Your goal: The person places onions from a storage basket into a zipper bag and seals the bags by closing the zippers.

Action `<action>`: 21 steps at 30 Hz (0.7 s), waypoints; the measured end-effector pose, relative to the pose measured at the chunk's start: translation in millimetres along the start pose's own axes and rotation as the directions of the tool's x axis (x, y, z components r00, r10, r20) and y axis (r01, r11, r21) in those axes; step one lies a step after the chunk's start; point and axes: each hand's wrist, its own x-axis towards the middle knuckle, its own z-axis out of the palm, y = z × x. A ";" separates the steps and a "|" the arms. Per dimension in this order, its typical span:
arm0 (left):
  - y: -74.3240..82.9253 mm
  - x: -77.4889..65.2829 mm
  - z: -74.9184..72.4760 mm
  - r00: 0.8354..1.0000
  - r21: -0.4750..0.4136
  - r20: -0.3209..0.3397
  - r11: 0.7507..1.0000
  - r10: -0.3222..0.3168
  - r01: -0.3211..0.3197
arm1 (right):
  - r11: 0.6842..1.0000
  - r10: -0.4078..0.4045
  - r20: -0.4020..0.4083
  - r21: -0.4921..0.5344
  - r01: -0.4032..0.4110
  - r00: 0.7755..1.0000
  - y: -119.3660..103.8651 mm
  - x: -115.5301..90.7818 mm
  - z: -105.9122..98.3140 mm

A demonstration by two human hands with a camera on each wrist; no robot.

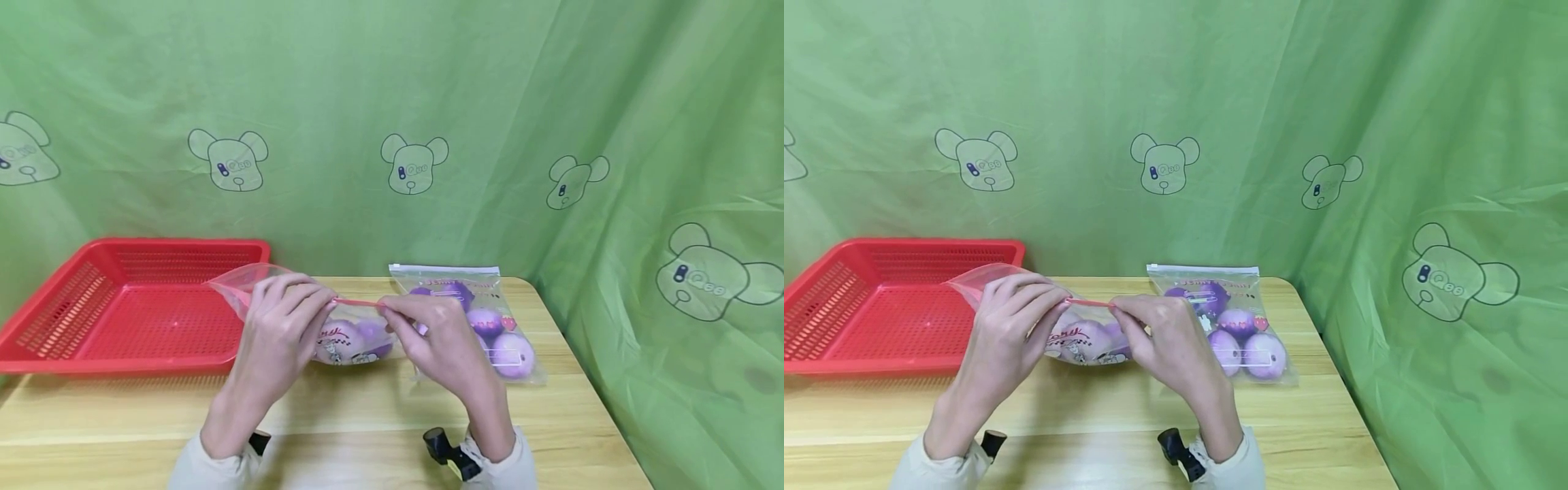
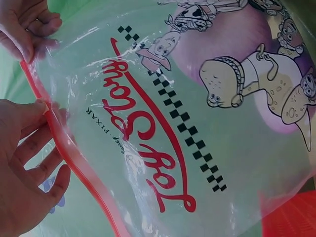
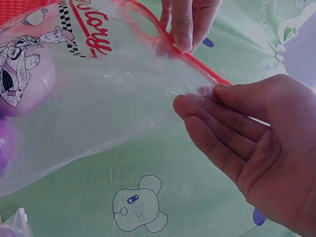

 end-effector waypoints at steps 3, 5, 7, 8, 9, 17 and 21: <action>-3.3 -0.8 -0.2 1.000 0.006 -0.002 1.000 -0.002 0.002 | 1.000 0.008 -0.001 -0.006 -0.008 1.000 1.0 -0.1 -1.6; -5.2 -1.7 -0.9 1.000 0.015 0.007 1.000 -0.011 0.011 | 1.000 0.016 0.001 -0.003 -0.016 1.000 1.5 -0.1 -2.5; -6.9 -2.5 -1.9 1.000 0.024 0.019 0.999 -0.022 0.022 | 1.000 0.023 0.001 -0.008 -0.023 1.000 1.9 -0.2 -3.2; -7.6 -2.8 -2.4 0.999 0.029 0.026 0.999 -0.029 0.029 | 1.000 0.026 0.001 -0.007 -0.026 1.000 2.1 -0.2 -3.4; -8.2 -2.9 -3.1 0.999 0.033 0.033 0.999 -0.035 0.034 | 1.000 0.027 0.000 -0.006 -0.027 1.000 2.4 -0.2 -3.6; -15.3 -2.8 -5.5 0.999 0.044 0.024 0.998 -0.038 0.037 | 0.999 0.037 -0.003 -0.005 -0.037 0.999 5.6 -0.7 -5.3; -19.7 -3.5 -7.7 0.999 0.050 0.015 0.998 -0.042 0.041 | 0.999 0.049 -0.008 -0.013 -0.049 0.999 7.1 -1.4 -6.3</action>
